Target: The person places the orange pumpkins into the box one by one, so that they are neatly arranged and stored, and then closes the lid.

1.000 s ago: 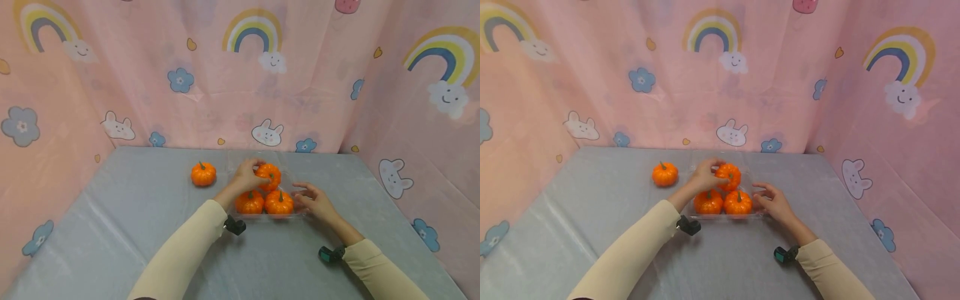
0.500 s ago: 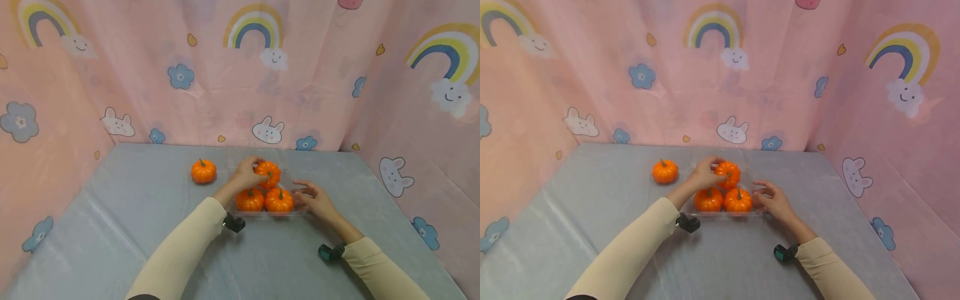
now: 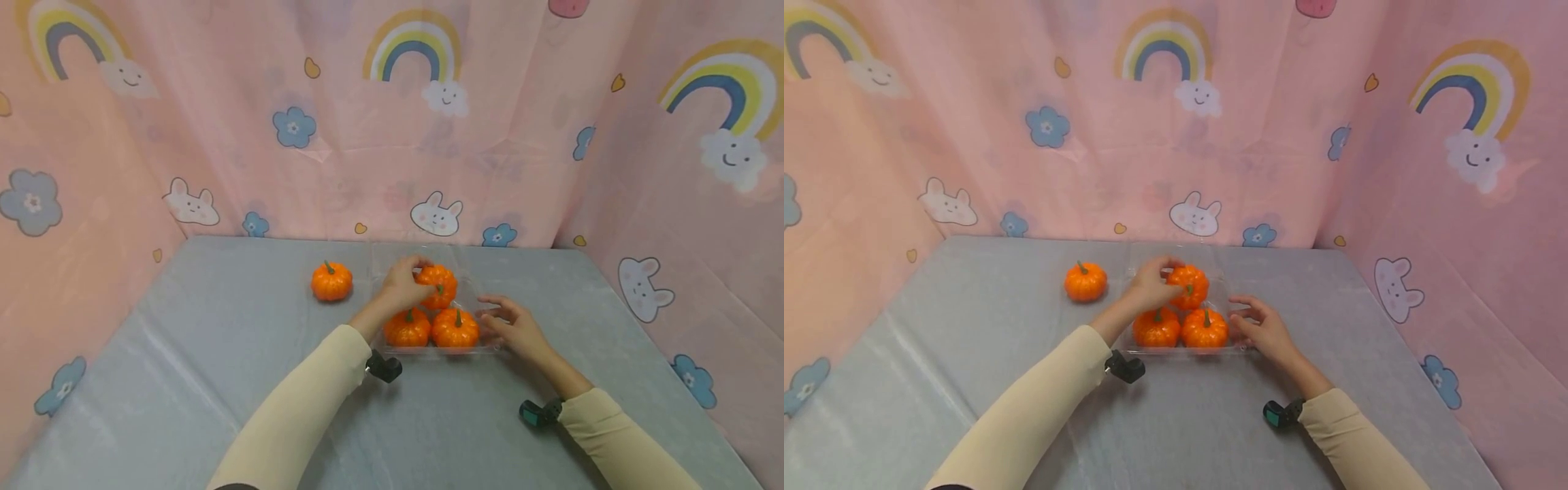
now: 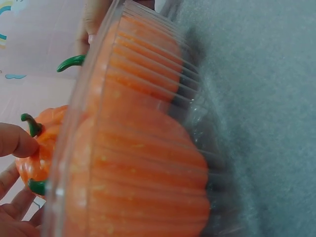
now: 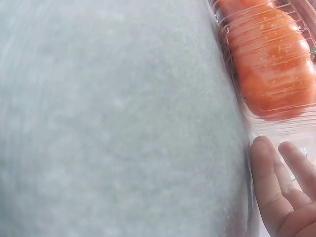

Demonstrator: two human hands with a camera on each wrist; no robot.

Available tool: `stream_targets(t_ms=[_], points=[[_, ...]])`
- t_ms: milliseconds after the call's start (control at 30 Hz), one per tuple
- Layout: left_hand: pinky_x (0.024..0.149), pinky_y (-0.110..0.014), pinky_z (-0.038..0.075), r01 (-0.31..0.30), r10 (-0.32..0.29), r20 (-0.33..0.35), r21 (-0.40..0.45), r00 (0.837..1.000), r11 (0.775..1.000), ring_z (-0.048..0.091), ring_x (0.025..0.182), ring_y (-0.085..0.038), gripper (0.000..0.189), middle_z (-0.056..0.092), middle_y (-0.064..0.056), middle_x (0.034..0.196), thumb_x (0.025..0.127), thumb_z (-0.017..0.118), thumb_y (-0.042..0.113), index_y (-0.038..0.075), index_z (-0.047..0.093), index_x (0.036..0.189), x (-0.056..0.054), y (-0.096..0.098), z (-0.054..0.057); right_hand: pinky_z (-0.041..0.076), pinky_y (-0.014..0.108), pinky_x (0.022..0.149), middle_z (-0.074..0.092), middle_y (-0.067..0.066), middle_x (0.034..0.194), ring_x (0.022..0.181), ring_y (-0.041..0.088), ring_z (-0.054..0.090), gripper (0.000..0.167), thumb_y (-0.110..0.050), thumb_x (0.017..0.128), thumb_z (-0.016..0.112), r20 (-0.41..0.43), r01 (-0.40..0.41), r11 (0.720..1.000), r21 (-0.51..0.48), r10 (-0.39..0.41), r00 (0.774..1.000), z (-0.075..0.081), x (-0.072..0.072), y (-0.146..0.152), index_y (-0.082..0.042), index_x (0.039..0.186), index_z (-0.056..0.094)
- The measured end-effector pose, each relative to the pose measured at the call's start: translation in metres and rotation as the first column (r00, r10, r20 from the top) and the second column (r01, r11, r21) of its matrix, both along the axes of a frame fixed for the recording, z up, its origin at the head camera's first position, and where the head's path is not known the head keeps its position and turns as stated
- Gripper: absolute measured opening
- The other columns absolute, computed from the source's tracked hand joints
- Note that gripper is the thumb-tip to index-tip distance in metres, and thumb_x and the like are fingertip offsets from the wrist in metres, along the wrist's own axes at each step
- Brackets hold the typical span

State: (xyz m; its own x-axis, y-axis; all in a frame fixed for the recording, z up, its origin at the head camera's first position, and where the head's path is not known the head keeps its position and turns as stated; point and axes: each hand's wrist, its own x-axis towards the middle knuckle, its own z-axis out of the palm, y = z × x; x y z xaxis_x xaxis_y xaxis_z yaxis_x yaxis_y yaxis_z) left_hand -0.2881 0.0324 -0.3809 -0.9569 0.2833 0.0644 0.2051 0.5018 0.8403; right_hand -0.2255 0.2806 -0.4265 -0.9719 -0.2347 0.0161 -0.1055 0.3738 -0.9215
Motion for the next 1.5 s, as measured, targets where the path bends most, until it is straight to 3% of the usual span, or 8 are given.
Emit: stream_targets(t_ms=[333, 567, 967, 1500], points=[[0.097, -0.038, 0.05, 0.033, -0.034, -0.041, -0.037, 0.999, 0.999, 0.053, 0.116, -0.024, 0.044, 0.055, -0.005, 0.126, 0.08, 0.075, 0.011, 0.016, 0.061, 0.121, 0.002, 0.004, -0.002, 0.06, 0.034, 0.068, 0.055, 0.033, 0.128, 0.087, 0.026, 0.071, 0.047, -0.023, 0.098, 0.055, 0.0, -0.008, 1.0, 0.008, 0.008, 1.0, 0.001, 0.002, 0.001, -0.002, 0.139, 0.043], [0.094, -0.036, 0.05, 0.053, -0.058, -0.082, -0.07, 0.995, 0.996, 0.052, 0.113, -0.023, 0.044, 0.054, -0.006, 0.126, 0.08, 0.074, 0.01, 0.017, 0.062, 0.121, 0.0, 0.008, -0.004, 0.06, 0.035, 0.068, 0.055, 0.034, 0.127, 0.083, 0.019, 0.071, 0.048, -0.023, 0.098, 0.055, -0.007, -0.012, 1.0, -0.008, 0.012, 1.0, 0.001, 0.0, 0.0, 0.0, 0.139, 0.043], [0.092, -0.038, 0.052, 0.068, -0.075, -0.049, -0.132, 0.996, 0.989, 0.052, 0.11, -0.023, 0.045, 0.049, -0.006, 0.127, 0.083, 0.074, 0.013, 0.026, 0.061, 0.123, 0.002, 0.015, -0.001, 0.06, 0.035, 0.067, 0.054, 0.035, 0.128, 0.083, 0.019, 0.071, 0.049, -0.023, 0.098, 0.055, 0.004, -0.018, 1.0, -0.008, 0.018, 1.0, 0.002, 0.003, 0.002, 0.001, 0.139, 0.042], [0.099, -0.04, 0.049, 0.093, -0.119, -0.126, -0.194, 0.985, 0.977, 0.045, 0.12, -0.025, 0.044, 0.049, -0.005, 0.13, 0.08, 0.077, 0.014, 0.026, 0.064, 0.12, 0.001, 0.021, 0.002, 0.06, 0.036, 0.068, 0.056, 0.033, 0.127, 0.086, 0.019, 0.072, 0.048, -0.023, 0.098, 0.055, 0.002, -0.022, 1.0, -0.009, 0.022, 1.0, 0.001, 0.0, 0.001, 0.0, 0.139, 0.043]])
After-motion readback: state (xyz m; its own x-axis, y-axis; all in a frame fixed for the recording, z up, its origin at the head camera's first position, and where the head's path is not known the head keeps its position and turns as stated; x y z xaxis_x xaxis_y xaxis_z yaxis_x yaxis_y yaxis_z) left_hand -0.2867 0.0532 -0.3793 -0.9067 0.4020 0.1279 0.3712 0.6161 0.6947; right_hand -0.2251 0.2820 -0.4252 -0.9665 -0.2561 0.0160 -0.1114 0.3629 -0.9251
